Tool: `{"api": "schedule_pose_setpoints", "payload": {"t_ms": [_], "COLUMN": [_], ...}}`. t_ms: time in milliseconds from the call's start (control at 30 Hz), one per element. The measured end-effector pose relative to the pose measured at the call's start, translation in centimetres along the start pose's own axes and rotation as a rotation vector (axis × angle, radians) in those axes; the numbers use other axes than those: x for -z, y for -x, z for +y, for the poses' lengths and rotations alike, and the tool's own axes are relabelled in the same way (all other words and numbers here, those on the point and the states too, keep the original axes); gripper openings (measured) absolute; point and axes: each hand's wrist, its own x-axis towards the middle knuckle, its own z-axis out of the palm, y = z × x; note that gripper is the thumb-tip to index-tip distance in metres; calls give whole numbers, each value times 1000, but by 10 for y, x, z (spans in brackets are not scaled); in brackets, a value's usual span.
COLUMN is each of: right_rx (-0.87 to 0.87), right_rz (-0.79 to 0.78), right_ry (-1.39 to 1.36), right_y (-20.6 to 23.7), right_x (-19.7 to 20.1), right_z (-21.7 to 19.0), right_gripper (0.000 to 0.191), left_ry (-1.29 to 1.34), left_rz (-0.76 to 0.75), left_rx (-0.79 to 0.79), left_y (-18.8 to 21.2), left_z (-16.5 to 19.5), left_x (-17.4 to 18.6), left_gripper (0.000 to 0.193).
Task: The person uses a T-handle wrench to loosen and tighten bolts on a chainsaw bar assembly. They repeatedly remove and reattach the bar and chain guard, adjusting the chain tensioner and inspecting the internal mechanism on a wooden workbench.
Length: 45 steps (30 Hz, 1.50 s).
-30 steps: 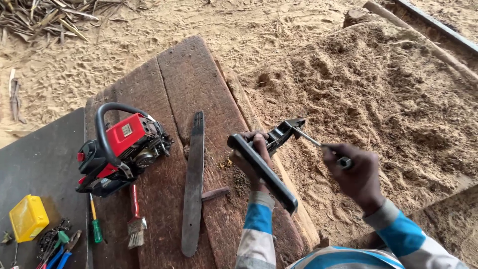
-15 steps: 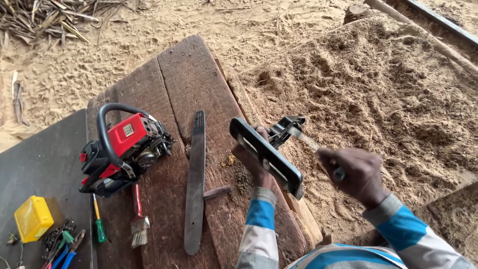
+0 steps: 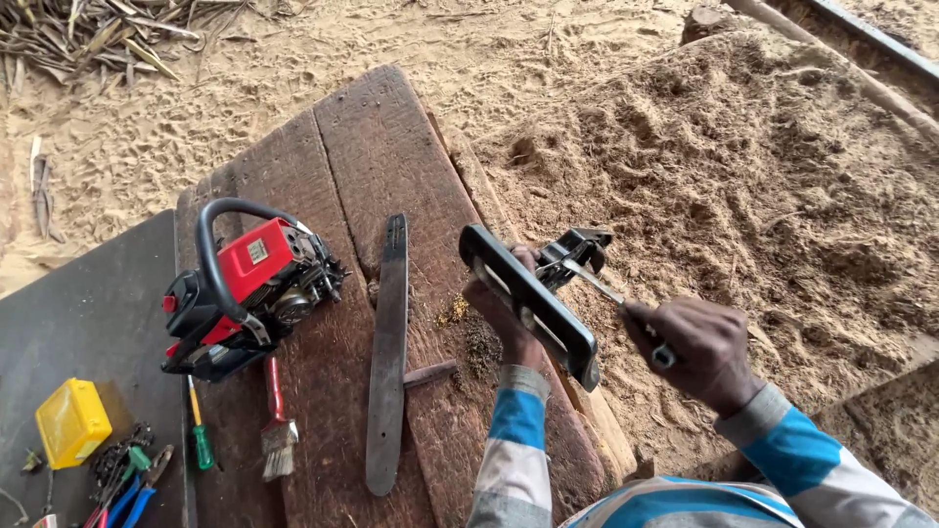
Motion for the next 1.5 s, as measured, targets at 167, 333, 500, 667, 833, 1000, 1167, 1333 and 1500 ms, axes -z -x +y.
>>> {"api": "schedule_pose_setpoints", "payload": {"t_ms": [167,333,500,667,833,1000,1167,1333,1500], "right_rx": [41,45,90,55,117,78,-89,44,136], "right_rz": [37,30,3,-8,14,-36,55,9,-2], "right_ry": [-158,-62,-10,-12,-92,-79,-109,-101,-107], "right_y": [-3,-2,6,2,-1,1,-3,-13,-10], "right_x": [0,4,-6,-5,2,-4,8,11,2], "right_z": [0,-5,3,0,-14,-2,8,-7,-10], "right_gripper": [6,7,8,12,9,6,8,4,6], "left_ry": [-3,70,116,107,65,224,-17,-39,98], "left_rz": [-21,-50,-42,-31,-29,-68,-43,-40,11], "left_rx": [-52,-34,5,-3,-16,61,-37,32,172], "left_y": [2,2,2,1,1,3,-3,-2,0], "left_z": [10,16,13,14,14,6,7,7,-21], "left_x": [-3,-5,-7,-6,-9,-6,-2,1,15], "left_gripper": [11,10,17,19,15,11,10,6,22]}}
